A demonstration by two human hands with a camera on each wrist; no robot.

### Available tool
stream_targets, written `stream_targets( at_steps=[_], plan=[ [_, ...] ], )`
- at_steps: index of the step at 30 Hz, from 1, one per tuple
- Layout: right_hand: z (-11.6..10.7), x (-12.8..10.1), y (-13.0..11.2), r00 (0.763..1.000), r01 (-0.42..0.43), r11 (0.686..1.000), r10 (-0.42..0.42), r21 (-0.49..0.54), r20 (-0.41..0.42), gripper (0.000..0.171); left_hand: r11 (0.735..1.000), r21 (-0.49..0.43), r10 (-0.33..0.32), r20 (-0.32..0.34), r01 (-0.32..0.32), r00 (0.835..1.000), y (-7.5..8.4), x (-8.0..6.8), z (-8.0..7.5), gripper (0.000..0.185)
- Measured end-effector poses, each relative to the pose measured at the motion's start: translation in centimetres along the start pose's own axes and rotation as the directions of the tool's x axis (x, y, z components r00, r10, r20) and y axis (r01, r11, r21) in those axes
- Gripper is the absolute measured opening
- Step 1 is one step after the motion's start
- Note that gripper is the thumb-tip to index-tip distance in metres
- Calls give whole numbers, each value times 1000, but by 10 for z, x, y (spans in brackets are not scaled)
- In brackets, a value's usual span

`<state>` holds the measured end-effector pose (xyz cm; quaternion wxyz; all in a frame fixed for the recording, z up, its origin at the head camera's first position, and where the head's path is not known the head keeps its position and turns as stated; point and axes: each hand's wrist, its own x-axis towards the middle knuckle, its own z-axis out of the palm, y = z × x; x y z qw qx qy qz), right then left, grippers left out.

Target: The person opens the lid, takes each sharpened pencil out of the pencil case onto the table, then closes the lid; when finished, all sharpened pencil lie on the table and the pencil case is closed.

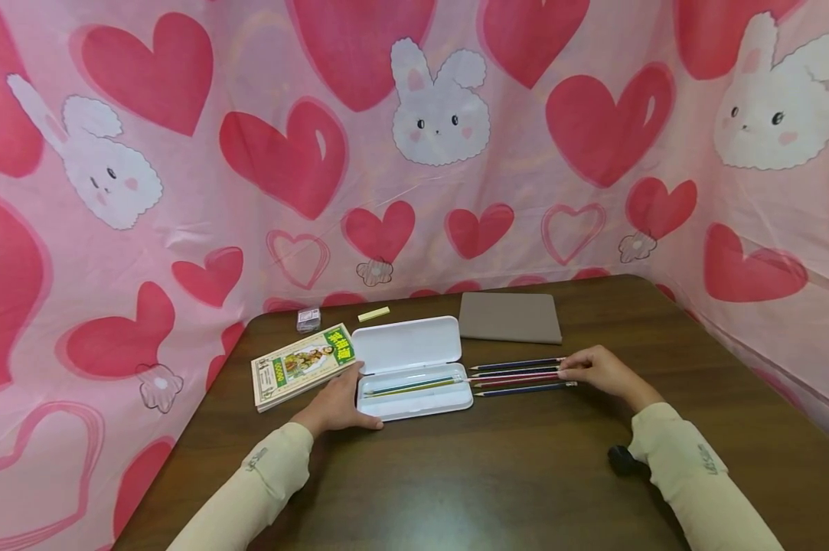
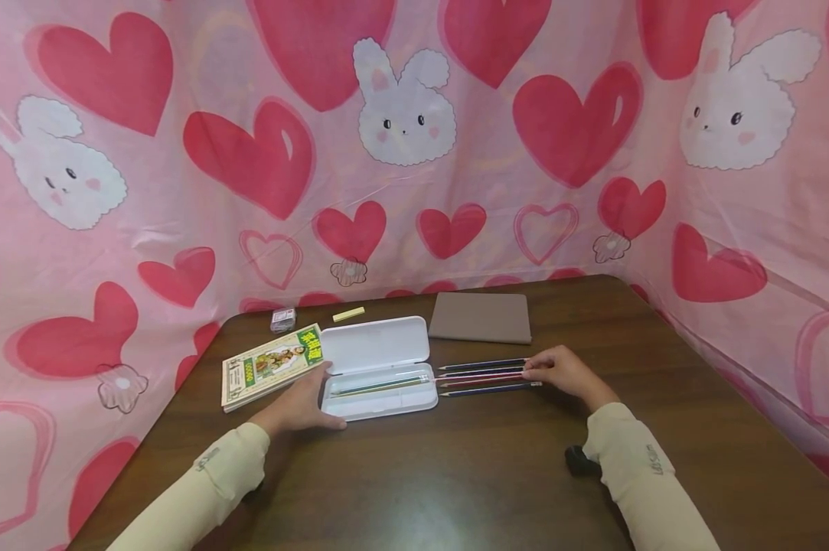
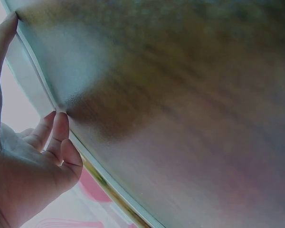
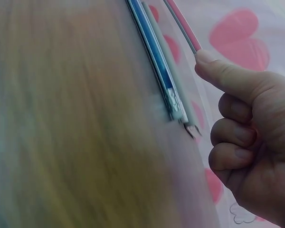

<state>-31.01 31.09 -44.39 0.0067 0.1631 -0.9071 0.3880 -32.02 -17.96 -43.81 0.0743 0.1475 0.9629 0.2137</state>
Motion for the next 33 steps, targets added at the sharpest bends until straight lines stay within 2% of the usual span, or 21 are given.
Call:
stream_targets(
  at_steps=[9,22,33],
  plan=[
    [-9,-8,4,998,-39,999,39,-3,41,23,1000,-4,2,-6,-2,1000,-2,0,1,122],
    [-14,-12,19,991,2,999,-6,36,131,23,1000,9,6,-10,-6,1000,-1,1,1,123],
    [-11,-10,19,990,-10,1000,6,27,138,21,1000,7,0,-8,0,1000,1,-2,0,121]
  ],
)
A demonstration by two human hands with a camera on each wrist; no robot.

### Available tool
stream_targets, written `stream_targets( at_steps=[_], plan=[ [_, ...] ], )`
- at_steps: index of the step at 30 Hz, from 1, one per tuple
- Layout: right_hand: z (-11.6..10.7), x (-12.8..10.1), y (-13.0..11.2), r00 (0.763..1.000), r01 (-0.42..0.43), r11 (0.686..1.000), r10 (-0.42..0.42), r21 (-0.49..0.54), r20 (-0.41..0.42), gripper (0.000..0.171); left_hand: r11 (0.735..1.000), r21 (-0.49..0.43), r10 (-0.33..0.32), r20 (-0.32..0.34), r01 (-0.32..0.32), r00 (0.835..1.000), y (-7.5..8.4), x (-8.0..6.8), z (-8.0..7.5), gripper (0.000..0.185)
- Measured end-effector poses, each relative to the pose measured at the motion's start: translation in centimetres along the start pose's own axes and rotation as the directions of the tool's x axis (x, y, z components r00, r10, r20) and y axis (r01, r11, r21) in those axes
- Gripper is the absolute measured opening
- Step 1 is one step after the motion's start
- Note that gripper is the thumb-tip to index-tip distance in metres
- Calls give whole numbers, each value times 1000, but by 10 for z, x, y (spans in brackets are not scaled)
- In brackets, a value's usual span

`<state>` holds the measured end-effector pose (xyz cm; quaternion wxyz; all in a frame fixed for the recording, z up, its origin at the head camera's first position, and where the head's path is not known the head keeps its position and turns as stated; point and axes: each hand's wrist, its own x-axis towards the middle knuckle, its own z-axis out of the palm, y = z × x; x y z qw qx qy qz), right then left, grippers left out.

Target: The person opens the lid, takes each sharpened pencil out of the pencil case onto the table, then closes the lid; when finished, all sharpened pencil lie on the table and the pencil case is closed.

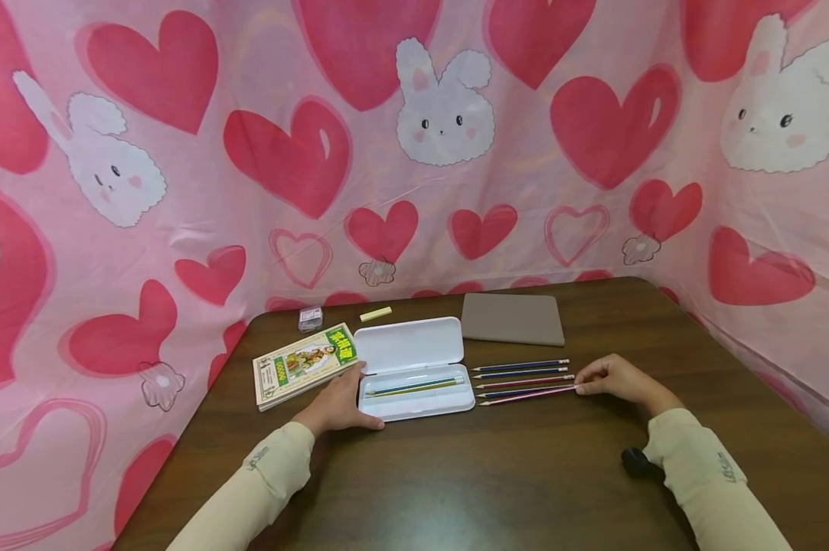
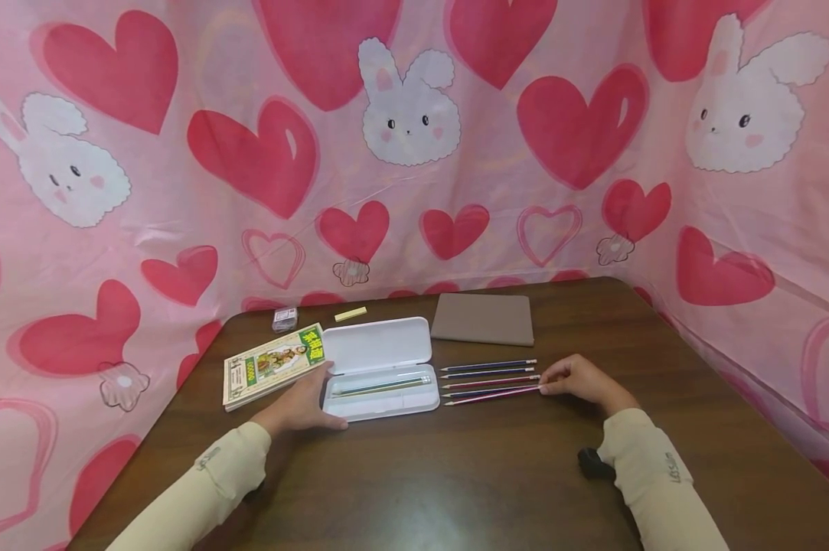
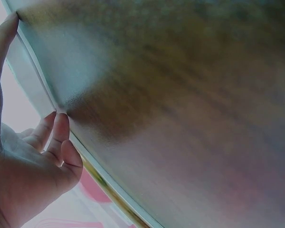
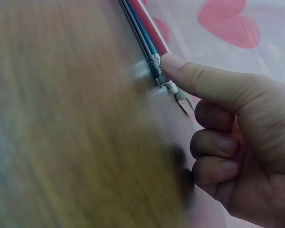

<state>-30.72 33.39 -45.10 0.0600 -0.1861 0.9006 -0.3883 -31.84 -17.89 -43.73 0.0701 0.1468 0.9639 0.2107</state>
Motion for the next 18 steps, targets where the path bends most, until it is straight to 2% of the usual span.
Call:
stream_targets(
  at_steps=[7,18],
  plan=[
    [1,-1,-1,1000,-13,1000,13,20,-1,21,1000,0,-7,0,7,1000,-1,1,0,121],
    [1,-1,2,999,-21,999,20,32,47,21,1000,-5,-12,0,12,1000,-1,-1,-1,120]
  ],
)
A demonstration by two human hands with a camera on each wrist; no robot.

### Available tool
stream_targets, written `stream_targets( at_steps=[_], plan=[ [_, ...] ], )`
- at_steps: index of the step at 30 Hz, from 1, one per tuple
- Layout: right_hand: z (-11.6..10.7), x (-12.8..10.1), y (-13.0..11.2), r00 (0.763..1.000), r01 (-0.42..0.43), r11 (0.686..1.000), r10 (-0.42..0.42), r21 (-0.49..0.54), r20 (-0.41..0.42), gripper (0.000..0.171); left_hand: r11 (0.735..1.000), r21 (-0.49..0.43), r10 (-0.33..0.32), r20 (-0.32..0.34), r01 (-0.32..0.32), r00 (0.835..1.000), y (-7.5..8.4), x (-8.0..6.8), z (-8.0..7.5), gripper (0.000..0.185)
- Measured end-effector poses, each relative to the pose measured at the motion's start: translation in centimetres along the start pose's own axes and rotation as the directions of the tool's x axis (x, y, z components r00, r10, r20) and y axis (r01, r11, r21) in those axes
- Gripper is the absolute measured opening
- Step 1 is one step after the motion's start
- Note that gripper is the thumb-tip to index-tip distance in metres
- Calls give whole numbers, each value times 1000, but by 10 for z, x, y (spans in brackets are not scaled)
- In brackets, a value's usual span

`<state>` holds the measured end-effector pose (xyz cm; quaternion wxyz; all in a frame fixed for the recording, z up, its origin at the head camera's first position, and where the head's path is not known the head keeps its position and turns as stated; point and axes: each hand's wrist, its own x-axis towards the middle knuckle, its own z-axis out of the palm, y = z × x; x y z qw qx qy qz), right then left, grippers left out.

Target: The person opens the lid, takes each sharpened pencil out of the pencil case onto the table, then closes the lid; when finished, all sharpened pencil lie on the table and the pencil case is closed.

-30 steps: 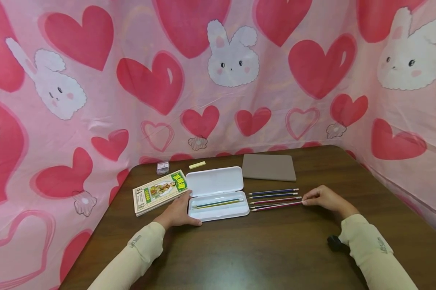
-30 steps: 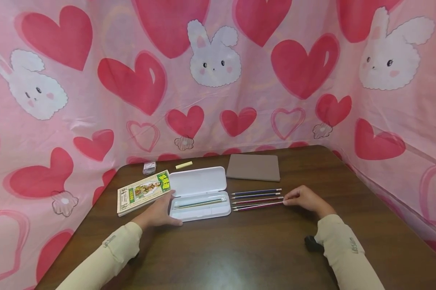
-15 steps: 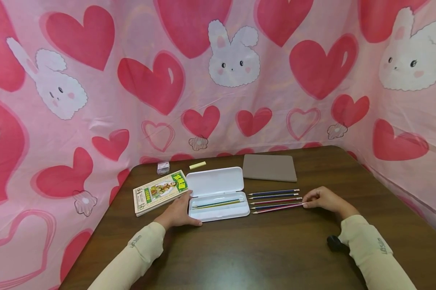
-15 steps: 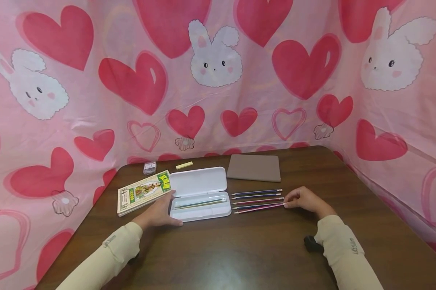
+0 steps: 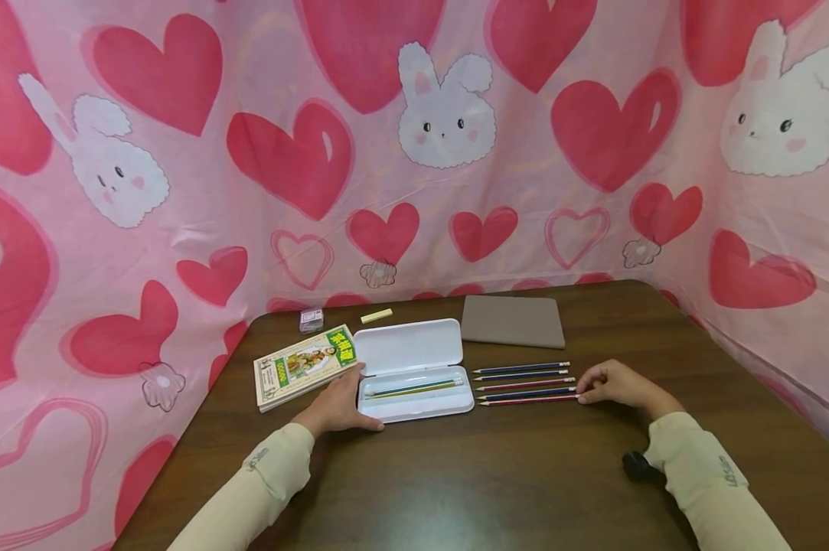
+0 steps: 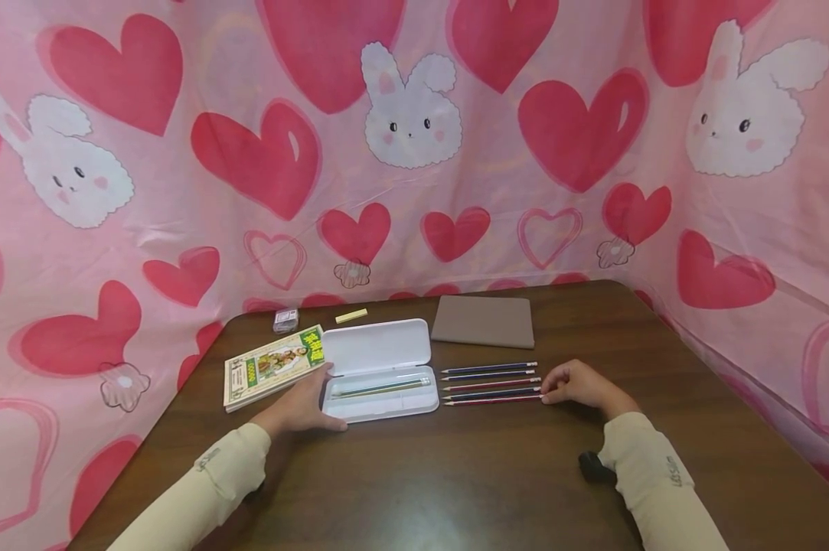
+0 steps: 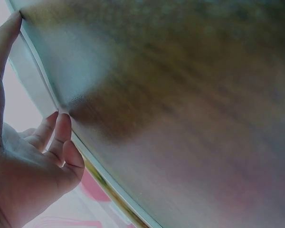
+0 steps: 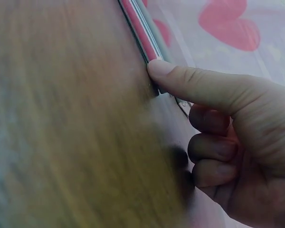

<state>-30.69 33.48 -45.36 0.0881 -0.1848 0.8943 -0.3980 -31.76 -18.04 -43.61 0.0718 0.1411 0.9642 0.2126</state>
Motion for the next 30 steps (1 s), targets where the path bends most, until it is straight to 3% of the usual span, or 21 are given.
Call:
stream_targets(
  at_steps=[10,24,30],
  plan=[
    [3,5,-11,999,28,1000,-28,-4,-23,20,1000,4,-7,6,7,1000,1,1,1,121],
    [26,54,-54,998,58,998,-58,16,-30,19,1000,-3,8,-2,-8,1000,1,2,1,121],
    [38,73,-69,993,113,993,-113,-24,-23,22,1000,-7,2,-5,-2,1000,1,1,0,121]
  ],
)
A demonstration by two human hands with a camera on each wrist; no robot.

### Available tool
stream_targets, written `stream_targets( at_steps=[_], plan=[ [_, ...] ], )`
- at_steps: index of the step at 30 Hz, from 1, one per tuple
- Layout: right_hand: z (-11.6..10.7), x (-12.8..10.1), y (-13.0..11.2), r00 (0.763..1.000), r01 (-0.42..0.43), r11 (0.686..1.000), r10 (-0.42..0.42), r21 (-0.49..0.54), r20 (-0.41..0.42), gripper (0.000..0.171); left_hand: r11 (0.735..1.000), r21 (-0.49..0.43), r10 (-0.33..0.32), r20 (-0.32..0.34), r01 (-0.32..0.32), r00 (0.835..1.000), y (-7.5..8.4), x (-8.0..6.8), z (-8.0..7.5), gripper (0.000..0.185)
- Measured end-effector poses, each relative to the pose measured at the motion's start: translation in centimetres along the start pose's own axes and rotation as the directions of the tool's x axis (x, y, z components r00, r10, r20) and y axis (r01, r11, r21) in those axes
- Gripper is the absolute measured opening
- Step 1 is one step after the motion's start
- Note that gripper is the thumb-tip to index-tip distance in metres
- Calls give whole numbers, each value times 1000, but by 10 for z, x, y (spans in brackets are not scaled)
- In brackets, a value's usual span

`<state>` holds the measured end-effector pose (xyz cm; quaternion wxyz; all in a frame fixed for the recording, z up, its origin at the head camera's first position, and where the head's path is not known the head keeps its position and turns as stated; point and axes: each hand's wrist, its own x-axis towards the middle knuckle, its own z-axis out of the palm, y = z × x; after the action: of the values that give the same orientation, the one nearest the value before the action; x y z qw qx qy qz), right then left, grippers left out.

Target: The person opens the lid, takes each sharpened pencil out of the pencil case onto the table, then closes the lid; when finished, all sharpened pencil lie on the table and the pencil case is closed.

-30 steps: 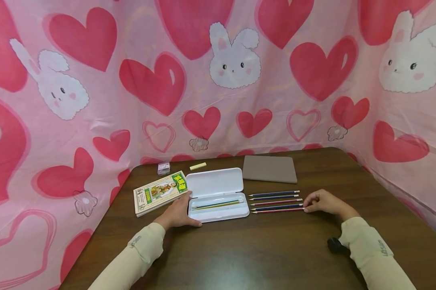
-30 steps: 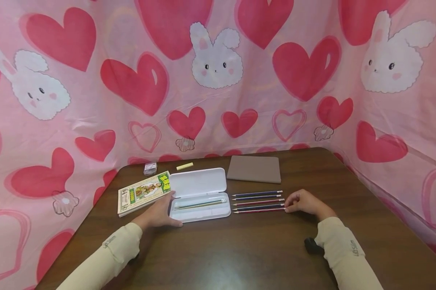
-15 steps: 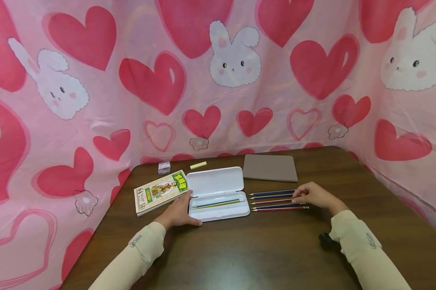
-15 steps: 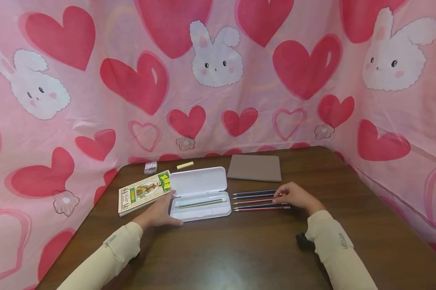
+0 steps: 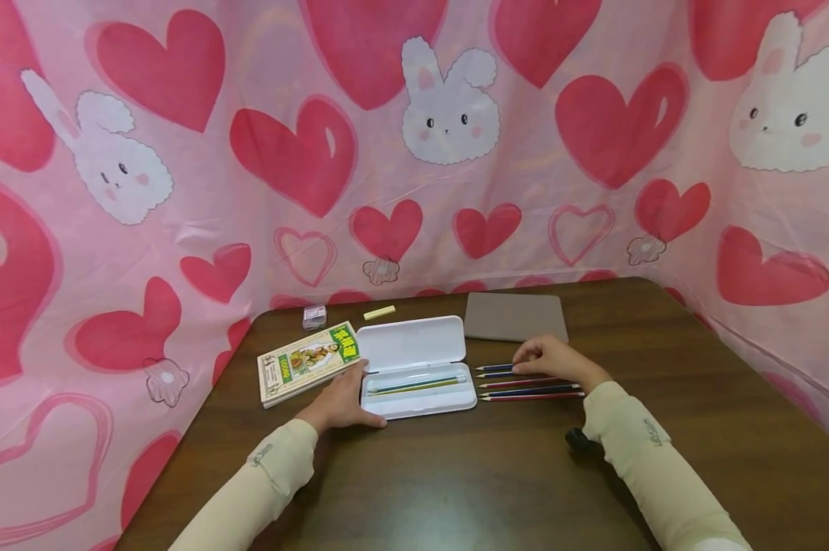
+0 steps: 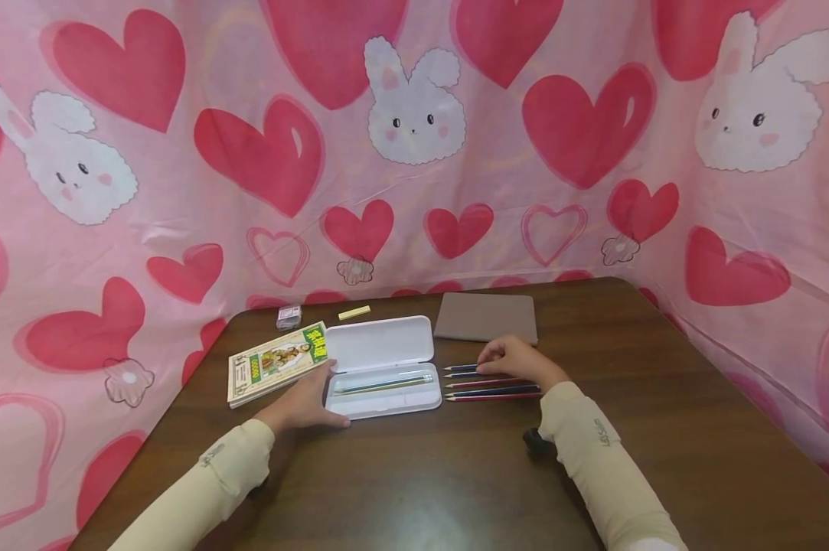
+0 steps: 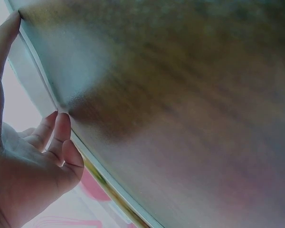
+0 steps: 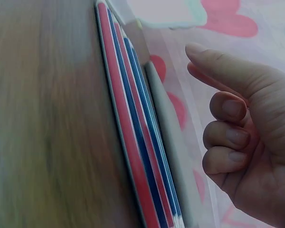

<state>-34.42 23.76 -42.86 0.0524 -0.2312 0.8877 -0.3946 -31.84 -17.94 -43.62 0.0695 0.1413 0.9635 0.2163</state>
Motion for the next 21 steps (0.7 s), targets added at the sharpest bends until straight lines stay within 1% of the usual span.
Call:
stream_targets(
  at_steps=[5,9,12,13,18,21],
  plan=[
    [9,13,-11,999,51,999,-51,13,1,26,1000,4,-5,2,5,1000,1,1,0,121],
    [17,24,-17,993,114,993,-114,24,4,28,1000,-2,-14,12,14,1000,1,1,0,121],
    [24,32,-21,994,111,994,-111,25,9,27,1000,-7,-26,17,26,1000,3,0,0,120],
    [26,35,-22,995,95,995,-95,24,12,26,1000,-7,-28,18,28,999,3,0,0,120],
    [37,46,-26,996,77,997,-78,16,37,20,1000,3,-20,18,20,1000,3,-1,0,121],
    [42,50,-28,993,102,994,-104,37,63,20,1000,5,-20,12,20,1000,2,0,1,121]
  ],
)
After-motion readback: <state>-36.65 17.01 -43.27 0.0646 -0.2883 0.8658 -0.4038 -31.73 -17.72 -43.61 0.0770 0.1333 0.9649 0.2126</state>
